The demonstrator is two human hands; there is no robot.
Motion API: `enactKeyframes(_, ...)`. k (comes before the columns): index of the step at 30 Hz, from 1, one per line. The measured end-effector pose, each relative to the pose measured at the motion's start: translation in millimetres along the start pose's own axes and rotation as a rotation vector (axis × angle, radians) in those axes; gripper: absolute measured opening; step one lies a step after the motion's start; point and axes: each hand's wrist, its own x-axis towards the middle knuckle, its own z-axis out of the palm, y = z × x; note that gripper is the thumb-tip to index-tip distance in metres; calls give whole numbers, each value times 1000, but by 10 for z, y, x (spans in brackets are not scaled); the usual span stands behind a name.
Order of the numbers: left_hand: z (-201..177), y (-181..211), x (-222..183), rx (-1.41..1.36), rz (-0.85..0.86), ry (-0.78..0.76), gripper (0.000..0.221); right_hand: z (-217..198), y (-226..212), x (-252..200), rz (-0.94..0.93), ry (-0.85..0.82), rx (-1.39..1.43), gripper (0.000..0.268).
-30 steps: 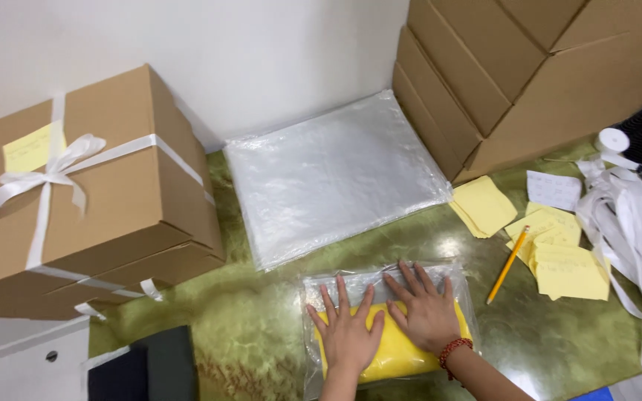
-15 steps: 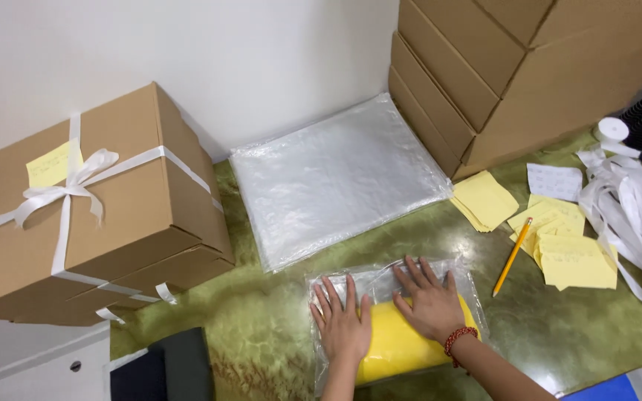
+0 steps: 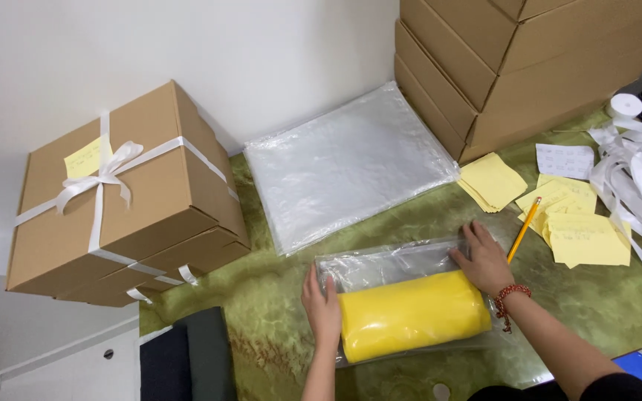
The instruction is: Writing notes, bagging fabric rolls, and packing them into cardboard boxes
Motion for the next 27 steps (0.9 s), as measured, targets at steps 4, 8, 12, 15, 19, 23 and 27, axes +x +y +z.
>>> enactKeyframes(4, 193, -863, 605, -204, -90, 127, 55, 16, 175, -84, 94, 246, 231, 56)
enactKeyframes(8, 91, -940, 568, -70, -148, 26, 49, 110, 416, -178, 398, 87, 124, 58)
enactKeyframes(12, 119, -1148, 604, -116, -172, 43, 34, 27, 310, -374, 394, -1, 174, 48)
enactKeyframes(15, 62, -984, 448, -287, -235, 73, 24, -22, 126, -394, 340, 44, 202, 36)
enactKeyframes(19, -89, -1016, 394, -340, -279, 120, 28, 94, -39, -293, 304, 69, 247, 32)
enactKeyframes(23, -322, -1183, 399, -584, -354, 150, 27, -23, -404, -199, 291, -78, 306, 33)
enactKeyframes(27, -617, -878, 113, -577, -547, 64, 30, -133, -550, -225, 306, -227, 456, 45)
